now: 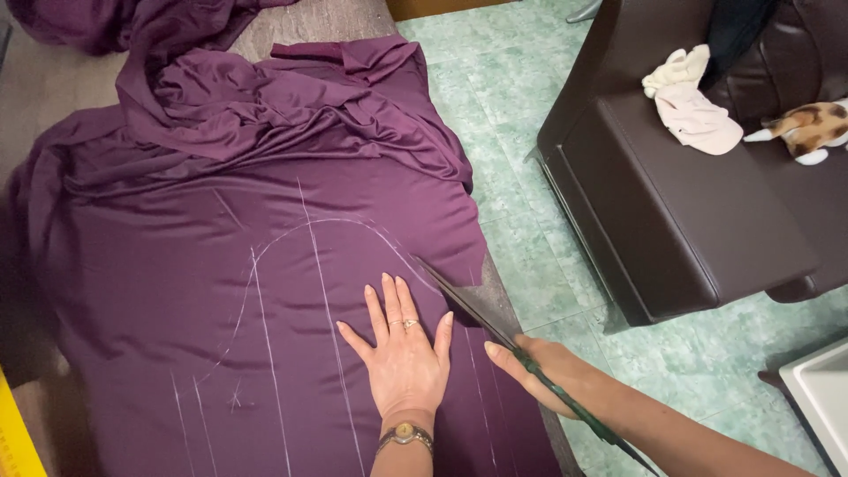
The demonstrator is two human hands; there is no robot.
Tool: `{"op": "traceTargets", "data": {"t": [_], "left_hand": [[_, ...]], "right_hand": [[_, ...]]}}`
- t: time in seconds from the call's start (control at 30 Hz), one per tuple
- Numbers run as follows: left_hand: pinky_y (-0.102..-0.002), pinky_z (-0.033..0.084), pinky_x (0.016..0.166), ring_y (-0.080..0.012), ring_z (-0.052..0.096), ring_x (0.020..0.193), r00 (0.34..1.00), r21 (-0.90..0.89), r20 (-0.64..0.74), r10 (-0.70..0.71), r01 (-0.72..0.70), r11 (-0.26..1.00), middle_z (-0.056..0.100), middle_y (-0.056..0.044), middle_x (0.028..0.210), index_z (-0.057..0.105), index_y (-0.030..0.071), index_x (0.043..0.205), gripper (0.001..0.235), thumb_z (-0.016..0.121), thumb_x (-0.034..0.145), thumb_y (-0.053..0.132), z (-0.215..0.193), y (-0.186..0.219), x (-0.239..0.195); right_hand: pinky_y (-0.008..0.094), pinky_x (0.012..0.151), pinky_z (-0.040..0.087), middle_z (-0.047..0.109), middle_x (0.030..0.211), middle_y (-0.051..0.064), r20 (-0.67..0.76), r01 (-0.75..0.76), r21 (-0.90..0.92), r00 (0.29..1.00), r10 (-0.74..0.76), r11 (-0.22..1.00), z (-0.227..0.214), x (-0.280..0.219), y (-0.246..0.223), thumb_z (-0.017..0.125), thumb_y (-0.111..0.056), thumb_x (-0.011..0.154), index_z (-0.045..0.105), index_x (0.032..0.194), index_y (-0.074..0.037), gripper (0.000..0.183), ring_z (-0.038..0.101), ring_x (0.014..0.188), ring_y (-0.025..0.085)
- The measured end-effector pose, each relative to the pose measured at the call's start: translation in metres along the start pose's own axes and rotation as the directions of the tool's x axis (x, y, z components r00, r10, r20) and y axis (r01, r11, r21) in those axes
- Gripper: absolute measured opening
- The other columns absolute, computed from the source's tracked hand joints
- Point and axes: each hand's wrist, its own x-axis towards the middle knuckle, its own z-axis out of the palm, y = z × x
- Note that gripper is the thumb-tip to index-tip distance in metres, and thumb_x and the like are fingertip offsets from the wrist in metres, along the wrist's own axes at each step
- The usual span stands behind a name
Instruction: Cutting out garment pattern pieces from purple fabric using large fabric scissors following chalk outlines.
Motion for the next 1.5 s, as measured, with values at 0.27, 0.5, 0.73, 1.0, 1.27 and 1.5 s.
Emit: {"op": "traceTargets", "data": {"t": [0.27, 0.5, 0.73, 1.0, 1.27, 1.5], "left_hand": [[-0.066, 0.005, 0.112, -0.0274, 0.011, 0.148, 1.000, -0.003, -0.002, -0.003, 0.003, 1.000, 0.018, -0.003, 0.159, 0.018, 0.010, 0.152, 0.078, 0.017, 0.097, 0.066, -0.002, 0.000, 0.001], [-0.067, 0.007, 0.111, -0.0274, 0.012, 0.148, 1.000, -0.027, 0.011, -0.014, 0.014, 1.000, 0.019, -0.003, 0.159, 0.021, 0.009, 0.150, 0.074, 0.020, 0.098, 0.061, -0.001, 0.001, 0.001], [-0.068, 0.011, 0.110, -0.0283, 0.018, 0.146, 1.000, -0.091, 0.014, -0.013, 0.014, 0.996, 0.023, -0.005, 0.158, 0.026, 0.007, 0.148, 0.071, 0.024, 0.098, 0.056, -0.006, 0.000, 0.003], [-0.067, 0.010, 0.110, -0.0277, 0.016, 0.146, 1.000, -0.085, 0.017, -0.022, 0.023, 0.996, 0.022, -0.004, 0.158, 0.026, 0.007, 0.148, 0.072, 0.025, 0.097, 0.057, -0.004, 0.001, 0.003], [-0.067, 0.009, 0.111, -0.0279, 0.016, 0.146, 1.000, -0.078, 0.010, -0.016, 0.017, 0.997, 0.022, -0.004, 0.158, 0.024, 0.007, 0.149, 0.073, 0.025, 0.097, 0.058, -0.004, 0.000, 0.002], [-0.067, 0.013, 0.110, -0.0283, 0.018, 0.146, 1.000, -0.066, 0.001, -0.013, 0.013, 0.998, 0.023, -0.005, 0.158, 0.027, 0.007, 0.148, 0.074, 0.027, 0.095, 0.059, -0.009, 0.000, 0.004]], "right_hand": [[0.031, 0.089, 0.045, 0.054, 0.103, 0.000, 0.059, -0.055, 0.069, 0.997, 0.051, 0.996, -0.007, -0.010, -0.009, 0.029, -0.070, 0.081, 0.053, 0.111, -0.019, 0.063, 0.052, 0.097, 0.015], [0.024, 0.046, 0.026, 0.033, 0.066, 0.002, 0.135, -0.038, 0.153, 0.991, 0.017, 0.988, -0.012, -0.016, -0.016, 0.029, -0.072, 0.083, 0.043, 0.087, -0.011, 0.063, 0.024, 0.051, 0.012], [0.025, 0.044, 0.020, 0.024, 0.060, 0.002, 0.130, -0.041, 0.233, 0.991, 0.010, 0.972, 0.000, 0.004, -0.020, 0.031, -0.072, 0.087, 0.038, 0.084, -0.013, 0.059, 0.020, 0.049, 0.013], [0.025, 0.042, 0.027, 0.030, 0.057, 0.002, 0.089, 0.014, 0.208, 0.995, -0.033, 0.978, 0.001, -0.005, -0.026, 0.031, -0.070, 0.086, 0.044, 0.084, -0.010, 0.061, 0.027, 0.047, 0.013], [0.026, 0.041, 0.015, 0.023, 0.055, 0.000, 0.103, -0.062, 0.312, 0.994, 0.031, 0.948, 0.003, 0.007, -0.022, 0.035, -0.073, 0.088, 0.036, 0.076, -0.013, 0.061, 0.018, 0.045, 0.012], [0.025, 0.044, 0.031, 0.033, 0.061, 0.002, 0.108, 0.012, 0.213, 0.994, -0.036, 0.977, -0.005, 0.005, -0.036, 0.029, -0.072, 0.084, 0.042, 0.084, -0.011, 0.062, 0.027, 0.047, 0.013]]}}
